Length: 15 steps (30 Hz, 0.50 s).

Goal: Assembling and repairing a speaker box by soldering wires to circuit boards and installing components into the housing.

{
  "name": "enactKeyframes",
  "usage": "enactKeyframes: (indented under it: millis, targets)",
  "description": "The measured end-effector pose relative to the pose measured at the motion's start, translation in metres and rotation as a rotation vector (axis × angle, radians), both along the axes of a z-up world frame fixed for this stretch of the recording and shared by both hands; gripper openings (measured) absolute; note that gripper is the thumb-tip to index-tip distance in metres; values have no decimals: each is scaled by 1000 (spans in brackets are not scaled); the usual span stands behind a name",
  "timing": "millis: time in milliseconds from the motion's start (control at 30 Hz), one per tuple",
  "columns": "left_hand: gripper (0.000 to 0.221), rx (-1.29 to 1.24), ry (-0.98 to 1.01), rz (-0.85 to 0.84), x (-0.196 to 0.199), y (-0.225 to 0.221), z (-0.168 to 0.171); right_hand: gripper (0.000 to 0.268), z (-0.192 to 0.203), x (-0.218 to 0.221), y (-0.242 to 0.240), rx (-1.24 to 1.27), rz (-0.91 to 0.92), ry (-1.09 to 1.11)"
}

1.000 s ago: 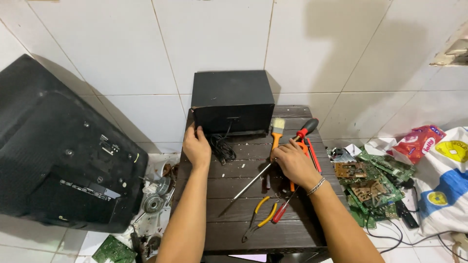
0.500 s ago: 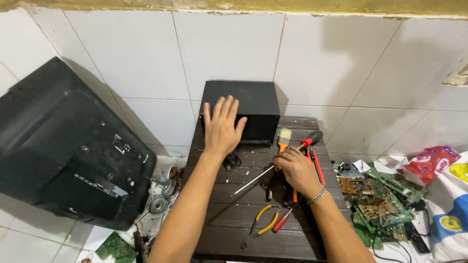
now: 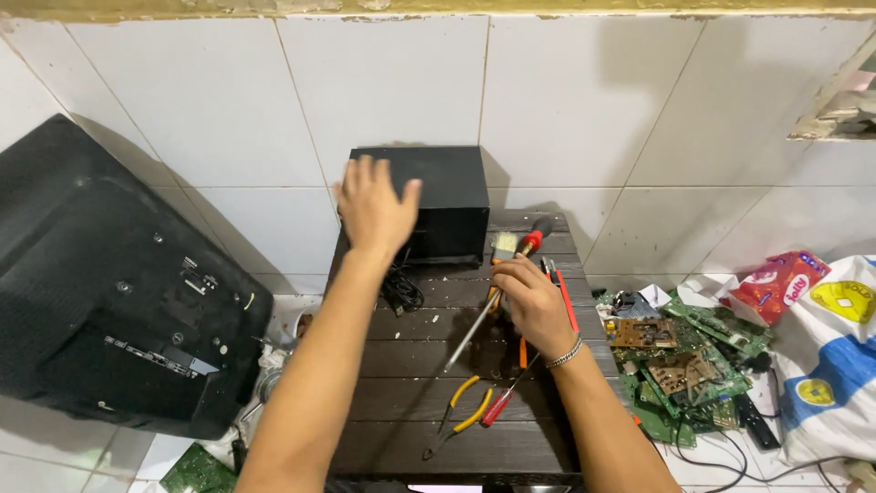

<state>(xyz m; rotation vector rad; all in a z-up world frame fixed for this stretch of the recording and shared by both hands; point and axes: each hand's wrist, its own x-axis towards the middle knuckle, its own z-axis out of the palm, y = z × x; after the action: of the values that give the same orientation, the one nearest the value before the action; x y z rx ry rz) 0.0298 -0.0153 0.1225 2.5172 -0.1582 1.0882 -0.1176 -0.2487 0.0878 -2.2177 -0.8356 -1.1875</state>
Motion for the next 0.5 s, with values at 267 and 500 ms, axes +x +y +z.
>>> enactKeyframes:
  millis: [267, 500]
  targets:
    - [88, 179, 555, -106, -14, -120, 12, 21, 6, -1, -19, 228, -49, -212]
    - [87, 269, 503, -396, -44, -31, 12, 18, -1, 7, -21, 322, -98, -284]
